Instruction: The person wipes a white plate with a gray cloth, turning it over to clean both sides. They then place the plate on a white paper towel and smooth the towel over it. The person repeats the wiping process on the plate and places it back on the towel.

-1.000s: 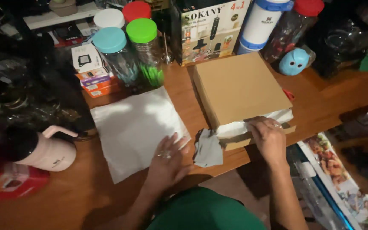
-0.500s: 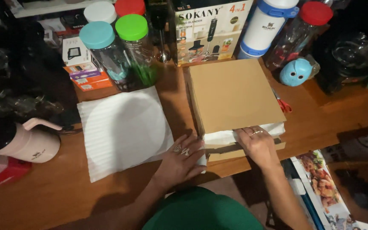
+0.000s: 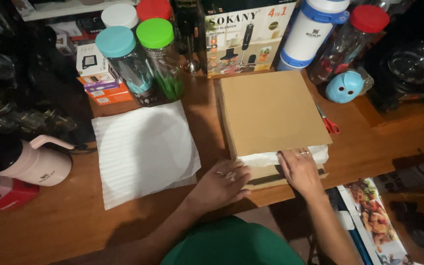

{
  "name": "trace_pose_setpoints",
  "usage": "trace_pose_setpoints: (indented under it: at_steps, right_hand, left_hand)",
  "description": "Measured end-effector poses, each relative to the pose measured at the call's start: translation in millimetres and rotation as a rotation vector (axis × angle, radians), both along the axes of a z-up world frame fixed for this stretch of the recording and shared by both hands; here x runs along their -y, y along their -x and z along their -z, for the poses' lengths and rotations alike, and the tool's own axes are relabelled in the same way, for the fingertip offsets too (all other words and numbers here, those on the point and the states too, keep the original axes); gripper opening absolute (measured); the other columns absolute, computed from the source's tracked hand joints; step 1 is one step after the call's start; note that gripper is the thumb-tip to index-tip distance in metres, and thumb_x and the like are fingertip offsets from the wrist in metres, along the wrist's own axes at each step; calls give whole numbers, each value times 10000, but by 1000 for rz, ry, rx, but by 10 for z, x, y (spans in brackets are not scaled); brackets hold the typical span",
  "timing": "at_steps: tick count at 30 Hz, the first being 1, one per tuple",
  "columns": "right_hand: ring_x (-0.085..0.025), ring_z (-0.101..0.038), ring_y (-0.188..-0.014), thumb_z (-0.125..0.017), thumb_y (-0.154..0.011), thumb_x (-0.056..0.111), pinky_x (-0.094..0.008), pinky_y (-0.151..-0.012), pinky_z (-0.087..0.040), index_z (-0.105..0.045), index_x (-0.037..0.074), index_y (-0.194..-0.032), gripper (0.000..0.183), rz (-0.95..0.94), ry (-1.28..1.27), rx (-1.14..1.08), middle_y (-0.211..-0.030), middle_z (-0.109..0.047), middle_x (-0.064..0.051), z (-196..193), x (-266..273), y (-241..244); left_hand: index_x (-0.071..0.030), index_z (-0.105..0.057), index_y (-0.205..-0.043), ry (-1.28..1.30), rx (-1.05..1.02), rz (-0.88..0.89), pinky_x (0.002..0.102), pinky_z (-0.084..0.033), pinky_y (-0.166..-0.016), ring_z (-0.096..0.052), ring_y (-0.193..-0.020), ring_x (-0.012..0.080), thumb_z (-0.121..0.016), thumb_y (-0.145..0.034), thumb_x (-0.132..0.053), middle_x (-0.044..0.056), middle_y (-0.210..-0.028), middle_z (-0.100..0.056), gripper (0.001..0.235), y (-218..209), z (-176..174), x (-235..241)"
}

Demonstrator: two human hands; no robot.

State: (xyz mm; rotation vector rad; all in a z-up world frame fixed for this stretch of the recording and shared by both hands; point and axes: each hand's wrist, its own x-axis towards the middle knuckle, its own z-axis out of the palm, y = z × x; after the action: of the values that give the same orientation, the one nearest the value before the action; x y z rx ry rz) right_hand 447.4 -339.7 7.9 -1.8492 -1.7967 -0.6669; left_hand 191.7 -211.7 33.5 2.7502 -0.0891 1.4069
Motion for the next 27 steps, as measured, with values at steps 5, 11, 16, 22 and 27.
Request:
trace_pose_setpoints:
  at_steps: [5,11,16,22,27]
  right_hand:
    - [-327,-678,-716,-677,-964,256,-443,-761,-560,-704,126,-942,135,7,34,79,-707,-647,-107,-247,16,70]
    - [-252,-684,-714,-628,-963,223,-377,-788,-564,-685,168,-960,79,-15,43,288,-738,-659,-65,-296,-20,127]
    - [-229,-688,-723,-602,-974,179,-364,-802,-570,-683,171,-975,81,-15,9,399,-795,-676,-55,-306,-41,160]
    - [-231,-699,-761,-608,-982,128,-375,-836,-584,-708,139,-1017,107,-53,-65,460,-883,-705,-75,-271,-33,139]
    - [-240,-704,-765,-631,-992,123,-387,-840,-590,-717,121,-1012,88,-59,-140,494,-891,-705,-86,-130,-37,90]
  left_hand:
    - [-44,-655,-1294,-56,-186,-91,589,-350,-1193,-522,-1402,386,-724,-861,-517,141,-1286,-674,645,-264,-20,-8]
    - [37,-629,-1300,-18,-322,-129,651,-214,-1236,-417,-1484,415,-713,-774,-647,194,-1222,-692,867,-292,31,-18]
    - [47,-634,-1280,-31,-231,-138,674,-235,-1226,-458,-1449,424,-660,-796,-699,192,-1170,-697,889,-320,54,1]
    - [28,-670,-1213,-70,-163,-154,683,-297,-1192,-482,-1427,430,-700,-851,-585,175,-1133,-696,713,-392,29,-25]
    - [30,-672,-1076,-203,45,-99,615,-495,-1114,-641,-1253,417,-681,-946,-47,166,-888,-637,151,-570,-27,-68]
